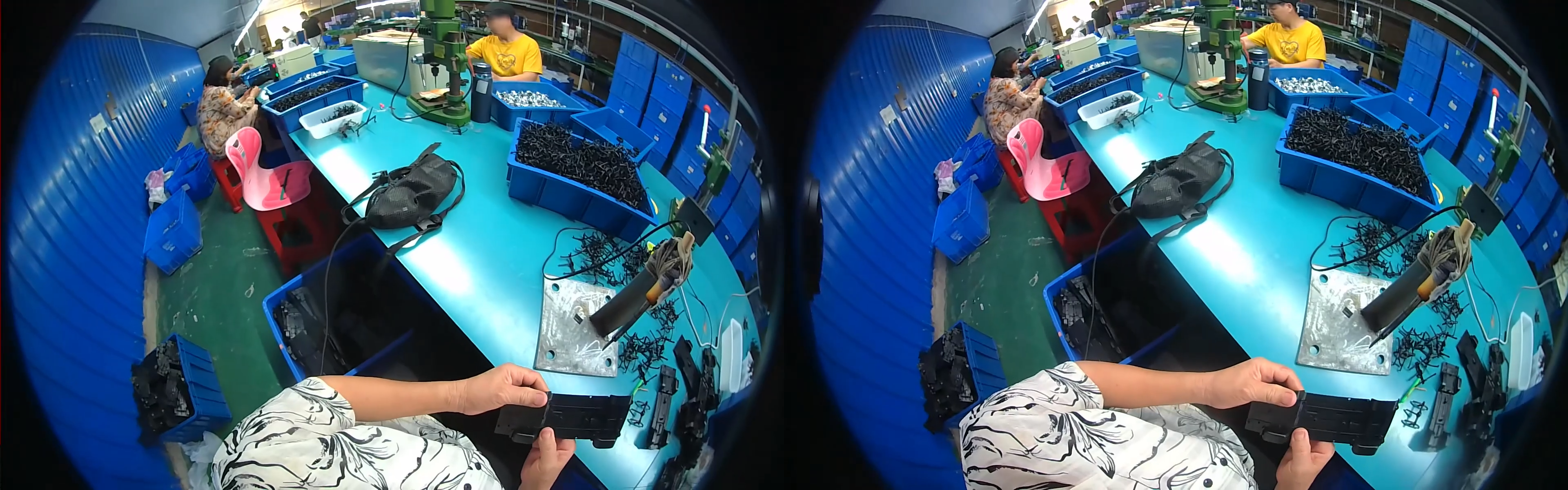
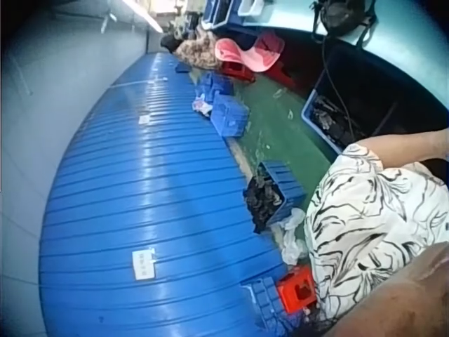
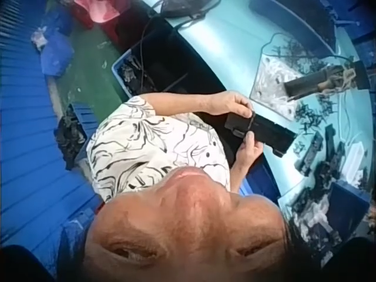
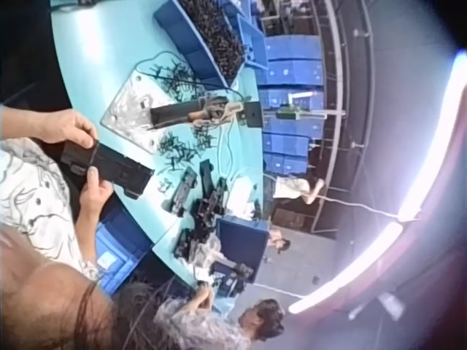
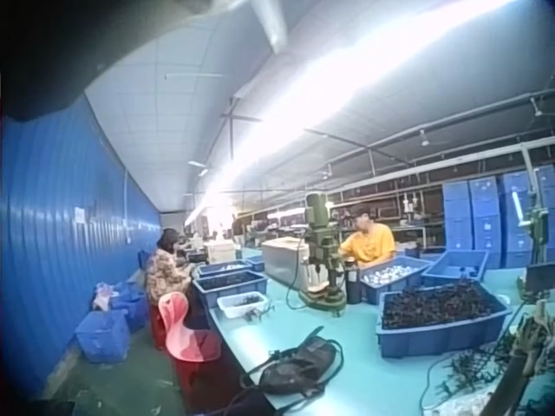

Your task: Assembling the plastic chassis and internal components of a toy car using an electric screwdriver and manual snapping.

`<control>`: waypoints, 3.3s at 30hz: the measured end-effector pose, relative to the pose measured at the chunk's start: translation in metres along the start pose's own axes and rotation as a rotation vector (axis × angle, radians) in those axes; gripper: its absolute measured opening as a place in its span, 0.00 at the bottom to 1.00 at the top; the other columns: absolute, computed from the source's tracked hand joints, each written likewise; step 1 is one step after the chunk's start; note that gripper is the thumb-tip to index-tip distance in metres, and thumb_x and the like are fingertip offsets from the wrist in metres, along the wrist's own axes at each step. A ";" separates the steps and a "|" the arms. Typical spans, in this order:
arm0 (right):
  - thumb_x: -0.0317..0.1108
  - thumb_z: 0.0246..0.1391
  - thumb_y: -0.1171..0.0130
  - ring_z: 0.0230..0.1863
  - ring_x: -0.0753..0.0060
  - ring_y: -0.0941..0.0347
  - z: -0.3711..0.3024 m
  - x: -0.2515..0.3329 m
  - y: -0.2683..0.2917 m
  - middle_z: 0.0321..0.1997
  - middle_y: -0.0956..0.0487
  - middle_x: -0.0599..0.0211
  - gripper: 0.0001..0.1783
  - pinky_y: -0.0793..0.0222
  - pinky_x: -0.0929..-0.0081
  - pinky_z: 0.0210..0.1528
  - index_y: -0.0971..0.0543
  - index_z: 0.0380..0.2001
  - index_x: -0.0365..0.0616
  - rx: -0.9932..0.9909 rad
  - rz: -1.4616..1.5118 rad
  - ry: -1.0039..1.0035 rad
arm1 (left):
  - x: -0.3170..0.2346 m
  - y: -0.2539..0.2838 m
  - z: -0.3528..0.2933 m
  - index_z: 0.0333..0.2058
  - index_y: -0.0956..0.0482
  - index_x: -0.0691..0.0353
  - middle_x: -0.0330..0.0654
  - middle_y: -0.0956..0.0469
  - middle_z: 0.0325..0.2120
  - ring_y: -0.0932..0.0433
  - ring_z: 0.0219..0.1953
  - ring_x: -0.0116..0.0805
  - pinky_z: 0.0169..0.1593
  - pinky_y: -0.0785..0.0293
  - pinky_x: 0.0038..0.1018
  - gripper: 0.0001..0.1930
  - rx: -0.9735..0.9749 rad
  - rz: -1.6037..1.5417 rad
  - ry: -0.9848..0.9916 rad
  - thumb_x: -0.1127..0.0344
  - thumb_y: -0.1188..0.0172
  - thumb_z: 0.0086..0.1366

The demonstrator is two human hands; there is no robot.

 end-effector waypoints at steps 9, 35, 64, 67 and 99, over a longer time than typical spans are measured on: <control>0.29 0.54 0.46 0.46 0.72 0.27 0.009 -0.005 -0.004 0.47 0.25 0.60 0.20 0.32 0.76 0.48 0.29 0.49 0.32 0.210 0.227 -0.038 | 0.001 -0.004 0.003 0.41 0.24 0.63 0.35 0.23 0.35 0.26 0.37 0.21 0.44 0.29 0.20 0.13 -0.032 -0.226 -0.011 0.59 0.43 0.65; 0.32 0.55 0.45 0.42 0.69 0.25 0.067 -0.014 0.004 0.44 0.22 0.61 0.17 0.28 0.71 0.37 0.27 0.46 0.35 0.110 0.344 -0.147 | 0.016 0.023 0.071 0.38 0.26 0.72 0.50 0.22 0.33 0.20 0.31 0.38 0.33 0.21 0.33 0.18 -0.336 -0.337 0.170 0.57 0.48 0.67; 0.28 0.51 0.43 0.35 0.73 0.26 0.102 -0.009 0.018 0.35 0.22 0.66 0.09 0.29 0.74 0.36 0.25 0.37 0.37 -0.015 0.282 -0.038 | 0.028 0.052 0.120 0.48 0.30 0.65 0.48 0.23 0.41 0.21 0.41 0.39 0.41 0.22 0.34 0.20 -0.319 -0.295 0.189 0.54 0.48 0.67; 0.28 0.50 0.43 0.39 0.69 0.25 0.102 0.004 0.018 0.41 0.23 0.63 0.17 0.25 0.73 0.36 0.28 0.45 0.36 -0.011 0.322 -0.031 | 0.022 0.043 0.125 0.47 0.29 0.65 0.47 0.22 0.40 0.21 0.40 0.38 0.41 0.21 0.33 0.19 -0.287 -0.303 0.176 0.55 0.47 0.66; 0.31 0.53 0.43 0.37 0.72 0.25 0.103 0.015 0.008 0.39 0.23 0.62 0.16 0.25 0.75 0.35 0.28 0.44 0.35 0.049 0.264 0.089 | 0.004 0.027 0.123 0.47 0.28 0.68 0.48 0.22 0.39 0.21 0.39 0.35 0.42 0.21 0.30 0.25 -0.186 -0.311 0.089 0.50 0.44 0.64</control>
Point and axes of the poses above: each hand's wrist, its own z-axis towards the middle knuckle, its own y-axis out of the back of the hand, x = y × z, the point moved 9 cm from there along z, towards the middle knuckle
